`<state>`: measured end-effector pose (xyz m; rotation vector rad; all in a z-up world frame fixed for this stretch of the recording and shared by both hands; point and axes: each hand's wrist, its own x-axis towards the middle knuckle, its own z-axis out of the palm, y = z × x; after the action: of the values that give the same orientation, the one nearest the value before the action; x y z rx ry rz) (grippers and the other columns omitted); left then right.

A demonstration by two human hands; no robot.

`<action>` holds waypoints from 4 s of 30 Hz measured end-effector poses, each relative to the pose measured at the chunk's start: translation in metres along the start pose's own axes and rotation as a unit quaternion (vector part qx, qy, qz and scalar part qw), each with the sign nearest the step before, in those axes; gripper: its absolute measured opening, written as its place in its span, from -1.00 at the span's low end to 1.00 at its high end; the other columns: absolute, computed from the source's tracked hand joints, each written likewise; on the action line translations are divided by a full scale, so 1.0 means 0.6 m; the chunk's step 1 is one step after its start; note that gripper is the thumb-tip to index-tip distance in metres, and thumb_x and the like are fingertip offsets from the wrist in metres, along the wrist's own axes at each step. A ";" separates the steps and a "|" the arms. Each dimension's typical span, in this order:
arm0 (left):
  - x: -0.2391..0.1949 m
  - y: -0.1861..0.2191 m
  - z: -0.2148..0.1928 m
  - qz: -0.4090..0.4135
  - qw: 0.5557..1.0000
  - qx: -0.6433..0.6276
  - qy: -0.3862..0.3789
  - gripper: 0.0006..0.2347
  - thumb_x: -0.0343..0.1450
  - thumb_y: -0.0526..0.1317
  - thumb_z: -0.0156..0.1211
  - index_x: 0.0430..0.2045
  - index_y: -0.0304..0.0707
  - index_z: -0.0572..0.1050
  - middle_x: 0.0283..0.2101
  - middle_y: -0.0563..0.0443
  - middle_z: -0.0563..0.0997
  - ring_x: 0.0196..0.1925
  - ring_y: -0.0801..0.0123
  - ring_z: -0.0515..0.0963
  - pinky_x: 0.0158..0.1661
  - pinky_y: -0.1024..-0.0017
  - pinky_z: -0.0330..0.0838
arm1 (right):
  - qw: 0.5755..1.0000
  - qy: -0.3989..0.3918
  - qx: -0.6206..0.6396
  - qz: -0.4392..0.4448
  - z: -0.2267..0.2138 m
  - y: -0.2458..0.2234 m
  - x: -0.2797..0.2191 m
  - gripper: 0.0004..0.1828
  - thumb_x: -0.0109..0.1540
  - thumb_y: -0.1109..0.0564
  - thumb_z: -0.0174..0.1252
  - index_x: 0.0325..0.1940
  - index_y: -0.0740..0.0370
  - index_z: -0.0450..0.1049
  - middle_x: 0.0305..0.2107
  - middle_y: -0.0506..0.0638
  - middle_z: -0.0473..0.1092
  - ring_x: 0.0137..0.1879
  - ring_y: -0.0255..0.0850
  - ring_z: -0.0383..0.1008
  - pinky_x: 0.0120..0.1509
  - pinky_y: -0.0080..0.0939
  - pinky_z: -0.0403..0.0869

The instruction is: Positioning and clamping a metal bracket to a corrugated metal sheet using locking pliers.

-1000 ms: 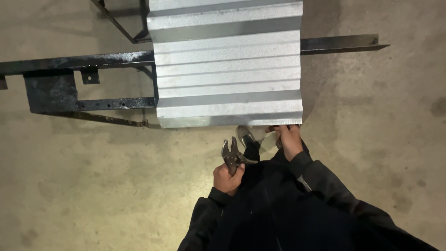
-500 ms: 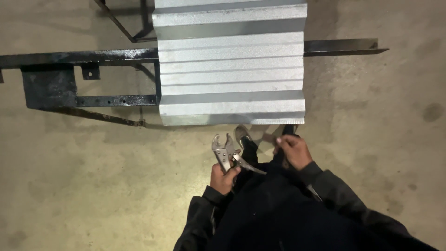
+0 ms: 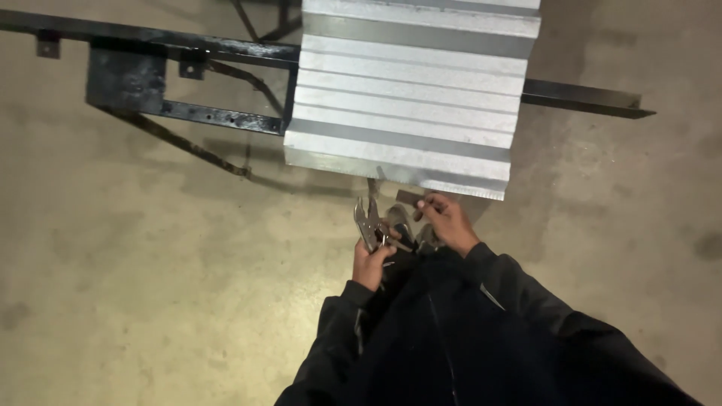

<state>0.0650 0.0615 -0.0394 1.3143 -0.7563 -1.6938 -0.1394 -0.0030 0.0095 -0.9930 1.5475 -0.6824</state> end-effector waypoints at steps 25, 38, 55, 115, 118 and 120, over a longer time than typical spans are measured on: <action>0.099 0.120 0.104 -0.071 0.975 -0.102 0.186 -0.47 0.48 -0.34 0.30 0.35 -0.56 0.25 0.36 -0.39 0.35 0.43 -0.13 0.31 0.37 -0.01 0.31 | 0.974 0.132 0.177 -0.044 0.056 0.075 0.063 -0.74 0.37 0.07 0.24 -0.27 0.34 0.56 -0.59 0.05 0.47 -0.69 -0.17 0.42 -0.55 -0.20 0.49; 0.134 0.034 0.076 -0.053 0.957 -0.206 0.199 -0.53 0.38 -0.42 0.40 0.20 -0.49 0.42 0.11 -0.23 0.55 0.12 0.08 0.54 0.03 0.13 0.57 | 0.958 0.165 0.227 -0.050 0.063 0.046 0.061 -0.71 0.30 0.12 0.32 -0.45 0.27 0.47 -0.70 -0.05 0.32 -0.73 -0.27 0.35 -0.72 -0.23 0.39; 0.069 0.082 0.036 -0.065 0.992 0.016 0.111 -0.54 0.43 -0.28 0.35 0.21 -0.50 0.40 0.17 -0.37 0.53 0.26 -0.10 0.51 0.19 -0.04 0.45 | 0.963 0.196 0.184 0.032 0.060 -0.073 0.010 -0.60 0.27 0.10 0.32 -0.62 0.16 0.38 -0.79 -0.08 0.23 -0.69 -0.36 0.17 -0.55 -0.30 0.18; 0.107 0.156 0.110 -0.102 0.933 -0.177 0.295 -0.43 0.40 -0.33 0.42 0.32 -0.42 0.29 0.23 -0.36 0.47 0.24 -0.11 0.53 0.14 -0.02 0.54 | 0.934 0.131 0.329 -0.042 0.069 0.039 0.064 -0.80 0.31 0.18 0.30 -0.16 0.44 0.56 -0.42 0.18 0.54 -0.36 -0.13 0.59 -0.23 -0.12 0.64; 0.105 0.165 0.127 -0.105 0.931 -0.181 0.298 -0.43 0.42 -0.30 0.41 0.32 -0.42 0.29 0.24 -0.33 0.47 0.21 -0.06 0.54 0.12 0.01 0.55 | 0.937 0.126 0.326 -0.028 0.064 0.051 0.061 -0.77 0.31 0.16 0.30 -0.13 0.45 0.56 -0.39 0.22 0.55 -0.34 -0.08 0.61 -0.22 -0.14 0.64; 0.110 0.163 0.133 -0.106 0.925 -0.194 0.310 -0.43 0.41 -0.31 0.40 0.33 -0.44 0.29 0.22 -0.33 0.48 0.17 -0.02 0.55 0.08 0.05 0.56 | 0.940 0.123 0.316 -0.024 0.062 0.047 0.059 -0.76 0.31 0.16 0.30 -0.11 0.46 0.55 -0.37 0.23 0.56 -0.33 -0.05 0.61 -0.20 -0.11 0.63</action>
<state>0.0063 -0.0451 0.0348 1.5504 0.0918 -1.3598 -0.1106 -0.0172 -0.0393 -0.4692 1.3706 -1.2789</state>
